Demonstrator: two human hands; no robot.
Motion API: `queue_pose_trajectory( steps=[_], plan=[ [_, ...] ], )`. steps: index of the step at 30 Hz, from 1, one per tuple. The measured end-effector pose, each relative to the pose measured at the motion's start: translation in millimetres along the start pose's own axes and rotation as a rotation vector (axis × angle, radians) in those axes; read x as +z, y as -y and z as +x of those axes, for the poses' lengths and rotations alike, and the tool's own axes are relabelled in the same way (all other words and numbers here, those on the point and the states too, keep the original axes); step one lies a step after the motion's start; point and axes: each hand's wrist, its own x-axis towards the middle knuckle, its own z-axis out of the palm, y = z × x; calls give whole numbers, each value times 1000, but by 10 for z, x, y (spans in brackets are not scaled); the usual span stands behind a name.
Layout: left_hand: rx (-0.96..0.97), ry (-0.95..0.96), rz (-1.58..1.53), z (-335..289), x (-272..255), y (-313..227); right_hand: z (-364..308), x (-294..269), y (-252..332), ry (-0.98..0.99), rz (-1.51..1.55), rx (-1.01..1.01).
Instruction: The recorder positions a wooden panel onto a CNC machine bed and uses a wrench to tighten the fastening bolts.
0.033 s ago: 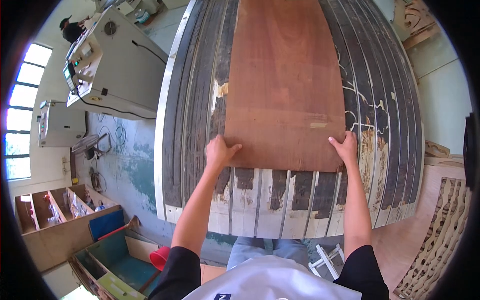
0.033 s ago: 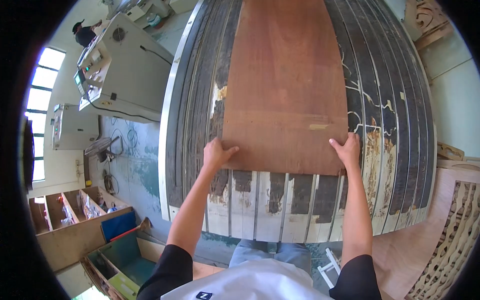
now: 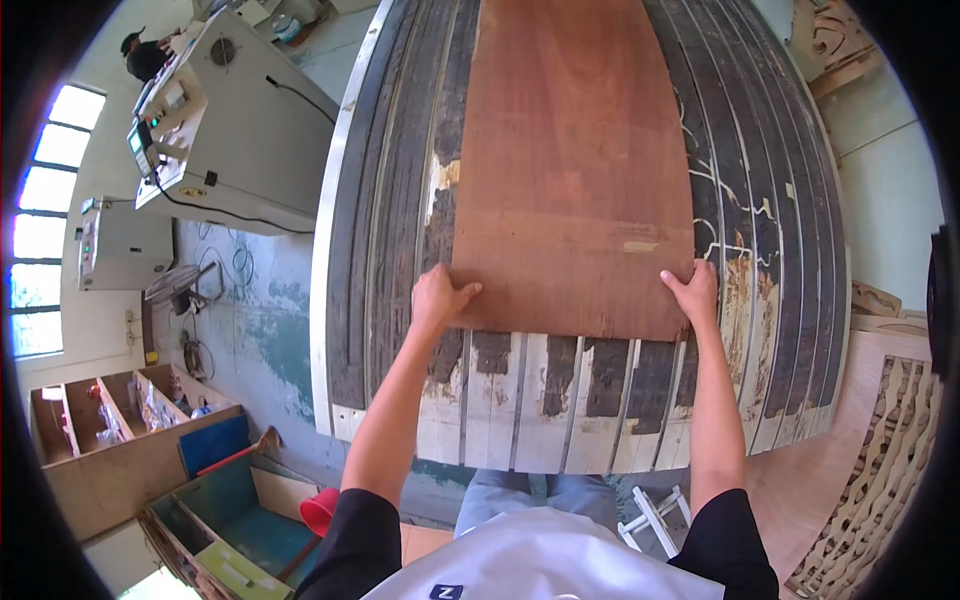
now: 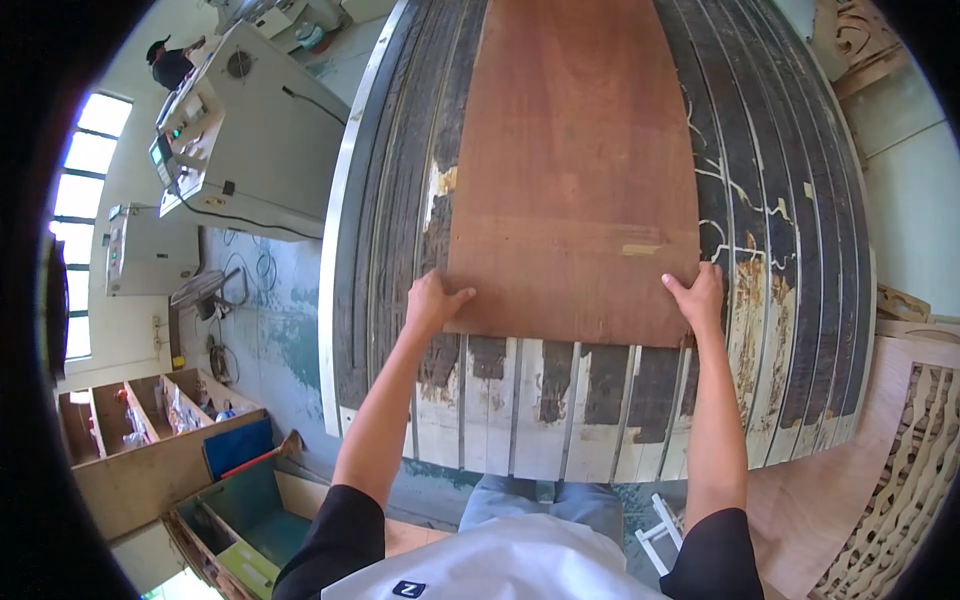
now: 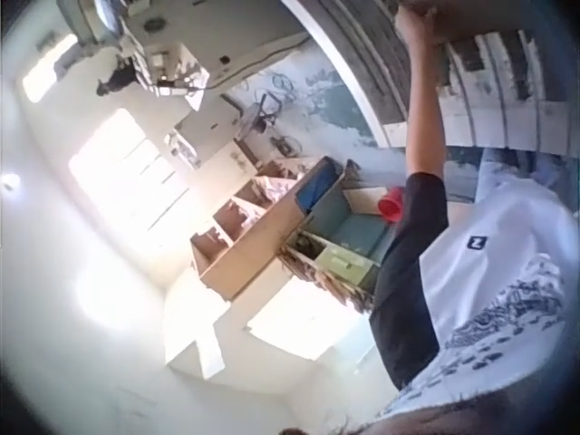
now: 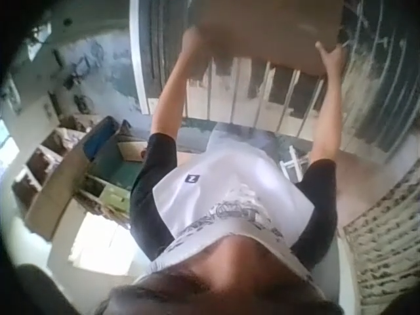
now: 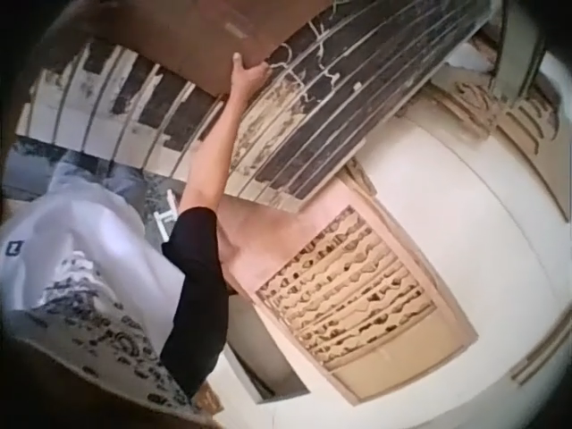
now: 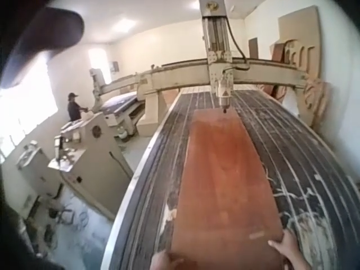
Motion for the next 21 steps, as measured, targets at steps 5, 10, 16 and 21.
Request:
queue_pose_trajectory(
  steps=[5,10,16,21],
  plan=[
    [-58,212,-281,59,-87,215,-32,-8,-118,3,38,-27],
    [-198,385,-318,46,-157,302,-192,-117,-107,116,-82,63],
    [-227,335,-386,47,-74,260,-370,-100,-350,87,-32,233],
    [-207,377,-328,94,-179,224,-302,-178,-180,145,-88,233]
  ],
)
